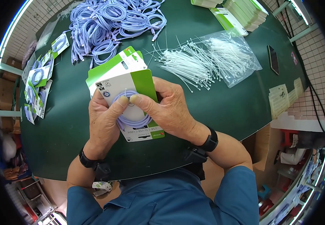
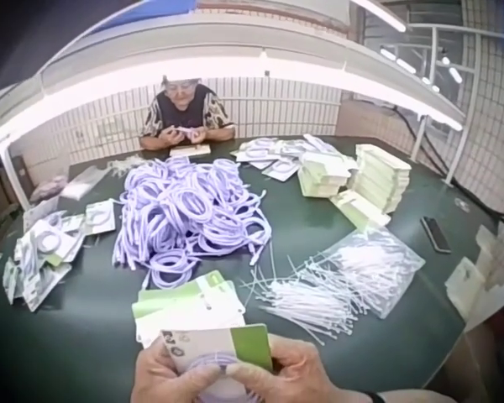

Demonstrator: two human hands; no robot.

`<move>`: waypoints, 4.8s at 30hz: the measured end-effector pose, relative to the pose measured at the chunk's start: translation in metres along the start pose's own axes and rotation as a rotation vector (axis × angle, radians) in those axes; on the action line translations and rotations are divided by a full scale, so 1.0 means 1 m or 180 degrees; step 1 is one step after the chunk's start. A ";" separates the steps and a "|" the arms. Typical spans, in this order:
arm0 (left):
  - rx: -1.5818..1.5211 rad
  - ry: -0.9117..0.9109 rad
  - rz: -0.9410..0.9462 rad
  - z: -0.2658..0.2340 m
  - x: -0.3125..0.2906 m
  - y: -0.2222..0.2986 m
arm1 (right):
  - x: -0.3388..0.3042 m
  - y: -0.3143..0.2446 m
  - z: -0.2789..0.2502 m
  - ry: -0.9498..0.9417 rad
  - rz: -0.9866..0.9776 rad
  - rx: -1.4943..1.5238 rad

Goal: The person packages a cable by placing it onto a cardboard card, threading a zip tie through the card and around the cable, and pulling the zip tie tight. After securing the cable, the person places the finished package onto a stack.

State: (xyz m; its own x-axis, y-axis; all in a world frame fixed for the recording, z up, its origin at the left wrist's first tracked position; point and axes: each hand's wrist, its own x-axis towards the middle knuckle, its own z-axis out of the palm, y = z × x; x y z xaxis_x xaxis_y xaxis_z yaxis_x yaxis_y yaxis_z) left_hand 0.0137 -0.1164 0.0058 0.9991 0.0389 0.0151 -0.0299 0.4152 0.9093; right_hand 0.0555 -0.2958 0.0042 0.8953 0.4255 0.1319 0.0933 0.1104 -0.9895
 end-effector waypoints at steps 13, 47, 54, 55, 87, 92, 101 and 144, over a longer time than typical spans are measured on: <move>0.0085 0.0147 -0.0074 -0.008 0.014 0.004 | 0.017 0.002 -0.018 -0.0628 0.0508 0.0373; -0.0011 0.0164 -0.0206 -0.003 0.013 -0.001 | 0.011 0.007 -0.014 0.0557 -0.0157 0.0152; -0.0295 0.0178 -0.0213 0.003 0.017 -0.001 | 0.014 0.008 -0.020 0.0389 -0.0178 0.0021; -0.0236 0.0160 -0.0186 0.001 0.019 0.002 | 0.016 0.006 -0.020 0.0374 -0.0212 -0.0027; 0.1361 -0.0670 -0.0567 0.012 -0.007 0.003 | 0.011 -0.013 -0.025 0.0734 0.0082 0.0388; 0.1130 -0.0628 -0.0548 0.020 -0.013 0.000 | 0.005 -0.012 -0.027 0.0777 0.0195 0.0621; 0.1239 -0.0423 -0.0303 0.013 -0.012 -0.006 | 0.012 -0.002 -0.034 0.0438 0.0448 0.0407; 0.4137 -0.0655 0.2544 0.001 0.015 0.003 | 0.011 0.009 -0.016 -0.0197 0.0299 -0.0059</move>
State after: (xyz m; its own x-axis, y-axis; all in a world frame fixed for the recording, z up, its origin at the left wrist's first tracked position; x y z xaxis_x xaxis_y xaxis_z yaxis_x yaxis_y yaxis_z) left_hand 0.0286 -0.1154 0.0089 0.7250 -0.3093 0.6154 -0.6064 -0.7102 0.3576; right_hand 0.0727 -0.3047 -0.0038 0.8718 0.4880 0.0413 0.0187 0.0511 -0.9985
